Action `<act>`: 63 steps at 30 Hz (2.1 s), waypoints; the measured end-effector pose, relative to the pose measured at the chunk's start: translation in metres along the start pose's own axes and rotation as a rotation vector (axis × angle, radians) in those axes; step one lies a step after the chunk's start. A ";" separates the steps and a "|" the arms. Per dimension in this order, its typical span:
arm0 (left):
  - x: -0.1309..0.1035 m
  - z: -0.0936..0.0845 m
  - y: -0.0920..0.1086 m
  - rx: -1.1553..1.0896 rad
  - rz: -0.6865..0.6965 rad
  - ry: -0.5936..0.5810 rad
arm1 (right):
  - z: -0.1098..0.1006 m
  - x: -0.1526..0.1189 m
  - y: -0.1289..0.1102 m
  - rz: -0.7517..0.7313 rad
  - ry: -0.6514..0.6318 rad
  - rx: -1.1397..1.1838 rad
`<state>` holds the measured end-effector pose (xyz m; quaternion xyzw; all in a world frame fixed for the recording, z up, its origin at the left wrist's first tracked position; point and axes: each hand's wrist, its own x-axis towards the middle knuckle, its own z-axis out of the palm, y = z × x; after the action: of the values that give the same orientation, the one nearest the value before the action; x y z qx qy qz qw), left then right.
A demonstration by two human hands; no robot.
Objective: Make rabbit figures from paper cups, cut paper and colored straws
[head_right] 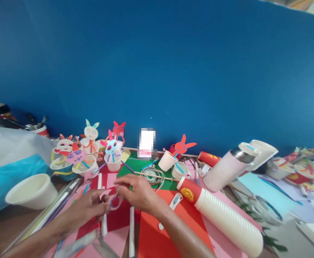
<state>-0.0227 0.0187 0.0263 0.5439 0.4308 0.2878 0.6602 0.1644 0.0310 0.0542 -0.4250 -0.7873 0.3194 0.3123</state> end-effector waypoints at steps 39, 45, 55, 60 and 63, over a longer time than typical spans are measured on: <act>-0.008 -0.018 0.035 -0.315 0.228 0.385 | -0.020 0.012 -0.001 0.092 -0.073 -0.441; -0.004 -0.022 0.028 -0.313 0.216 0.354 | -0.016 0.032 -0.019 0.021 -0.017 -0.400; -0.008 -0.019 0.034 -0.309 0.240 0.325 | 0.003 -0.095 -0.031 0.180 -0.483 -0.662; -0.008 -0.015 0.030 -0.305 0.224 0.318 | 0.021 -0.110 -0.041 0.242 -0.672 -0.830; -0.008 -0.013 0.031 -0.322 0.215 0.342 | 0.025 -0.106 -0.040 0.193 -0.730 -0.913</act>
<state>-0.0347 0.0257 0.0582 0.4179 0.4243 0.5091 0.6214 0.1737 -0.0847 0.0468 -0.4487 -0.8593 0.1006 -0.2238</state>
